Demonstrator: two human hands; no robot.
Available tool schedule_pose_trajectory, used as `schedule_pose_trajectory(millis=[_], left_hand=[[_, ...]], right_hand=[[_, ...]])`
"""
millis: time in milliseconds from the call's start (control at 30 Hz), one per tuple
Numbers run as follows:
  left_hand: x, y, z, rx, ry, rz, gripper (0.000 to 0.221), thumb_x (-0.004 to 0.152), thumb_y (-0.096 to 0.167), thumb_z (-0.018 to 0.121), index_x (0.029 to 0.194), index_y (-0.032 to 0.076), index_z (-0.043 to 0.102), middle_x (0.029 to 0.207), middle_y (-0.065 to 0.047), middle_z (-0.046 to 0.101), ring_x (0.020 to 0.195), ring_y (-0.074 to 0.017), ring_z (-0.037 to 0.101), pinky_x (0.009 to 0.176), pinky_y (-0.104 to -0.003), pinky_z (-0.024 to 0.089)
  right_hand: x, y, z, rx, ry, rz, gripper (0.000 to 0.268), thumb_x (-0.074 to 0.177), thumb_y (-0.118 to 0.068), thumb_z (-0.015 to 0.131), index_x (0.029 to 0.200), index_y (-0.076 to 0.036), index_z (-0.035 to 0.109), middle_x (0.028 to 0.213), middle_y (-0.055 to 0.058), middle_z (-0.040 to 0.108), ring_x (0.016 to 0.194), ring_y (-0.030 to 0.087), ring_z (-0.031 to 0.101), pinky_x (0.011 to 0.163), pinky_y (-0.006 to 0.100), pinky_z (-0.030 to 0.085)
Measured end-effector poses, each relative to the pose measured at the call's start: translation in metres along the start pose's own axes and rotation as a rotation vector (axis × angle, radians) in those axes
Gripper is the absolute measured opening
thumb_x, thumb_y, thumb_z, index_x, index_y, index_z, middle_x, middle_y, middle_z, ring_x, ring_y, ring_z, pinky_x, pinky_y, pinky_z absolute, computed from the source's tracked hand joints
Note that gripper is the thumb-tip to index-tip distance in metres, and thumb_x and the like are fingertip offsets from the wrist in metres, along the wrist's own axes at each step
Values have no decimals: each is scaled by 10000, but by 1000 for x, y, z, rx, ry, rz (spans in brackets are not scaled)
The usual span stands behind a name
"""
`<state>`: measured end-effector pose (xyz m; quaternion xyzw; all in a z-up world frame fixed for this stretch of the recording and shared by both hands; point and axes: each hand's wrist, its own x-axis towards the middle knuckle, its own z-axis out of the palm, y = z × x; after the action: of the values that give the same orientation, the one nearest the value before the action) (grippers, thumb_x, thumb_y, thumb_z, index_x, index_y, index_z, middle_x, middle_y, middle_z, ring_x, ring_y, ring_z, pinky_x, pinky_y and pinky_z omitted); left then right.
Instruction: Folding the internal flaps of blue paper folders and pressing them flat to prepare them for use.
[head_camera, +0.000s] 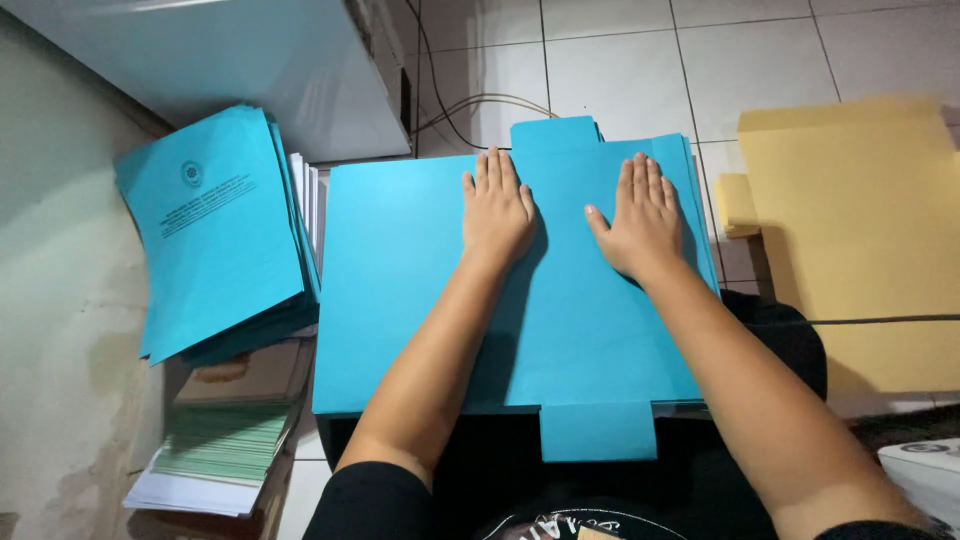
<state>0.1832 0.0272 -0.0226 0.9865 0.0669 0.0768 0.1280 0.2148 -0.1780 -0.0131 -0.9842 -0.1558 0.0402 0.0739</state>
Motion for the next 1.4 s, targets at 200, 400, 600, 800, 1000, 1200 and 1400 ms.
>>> schedule_pose_trajectory(millis=[200, 400, 600, 800, 1000, 1200, 1400], left_hand=[[5, -6, 11, 0, 70, -5, 627, 1042, 328, 341, 1558, -29, 327, 1628, -232, 327, 1527, -367, 290, 1219, -570, 234], [5, -7, 12, -36, 130, -48, 588, 1020, 266, 359, 1539, -11, 373, 1619, -205, 362, 1519, -352, 325, 1219, -572, 236], [2, -5, 6, -69, 73, -105, 582, 1037, 255, 315, 1563, 5, 339, 1647, -188, 317, 1546, -345, 271, 1241, -570, 185], [3, -5, 6, -53, 79, -109, 583, 1038, 260, 327, 1560, 1, 344, 1640, -191, 327, 1547, -346, 266, 1244, -572, 185], [2, -4, 6, -21, 71, -122, 578, 1049, 262, 293, 1565, 7, 340, 1640, -183, 328, 1550, -340, 256, 1240, -570, 175], [-3, -2, 3, -24, 75, -121, 587, 1047, 277, 306, 1566, 5, 336, 1640, -193, 328, 1555, -341, 249, 1247, -579, 161], [-1, -5, -7, 1, 33, -93, 597, 1053, 300, 289, 1576, 15, 321, 1654, -187, 312, 1567, -329, 231, 1252, -577, 151]], right_hand=[[63, -63, 20, 65, 121, -251, 784, 1012, -478, 464, 1576, 51, 332, 1642, 279, 309, 1551, 402, 226, 1259, 511, 113], [89, -36, 45, 48, 225, -346, 599, 1030, -466, 422, 1488, -83, 461, 1485, 147, 503, 1475, 308, 370, 1251, 488, 177], [46, 33, 14, 19, 82, -8, 718, 1071, -520, 303, 1613, -49, 323, 1698, 206, 249, 1584, 333, 151, 1274, 491, 70], [-81, 23, -13, 17, 54, -79, 745, 1065, -425, 372, 1602, 81, 265, 1681, 292, 213, 1566, 413, 175, 1270, 511, 107], [-195, 0, 6, -232, 70, -358, 932, 941, -667, 426, 1585, -3, 311, 1657, 234, 306, 1539, 356, 295, 1272, 455, 189], [-222, -58, 9, -107, 19, -574, 927, 973, -667, 462, 1607, -23, 258, 1659, 243, 249, 1524, 380, 255, 1233, 478, 203], [-204, -13, 19, -160, 140, -217, 923, 947, -731, 372, 1579, -59, 367, 1640, 189, 367, 1520, 355, 344, 1248, 493, 248]])
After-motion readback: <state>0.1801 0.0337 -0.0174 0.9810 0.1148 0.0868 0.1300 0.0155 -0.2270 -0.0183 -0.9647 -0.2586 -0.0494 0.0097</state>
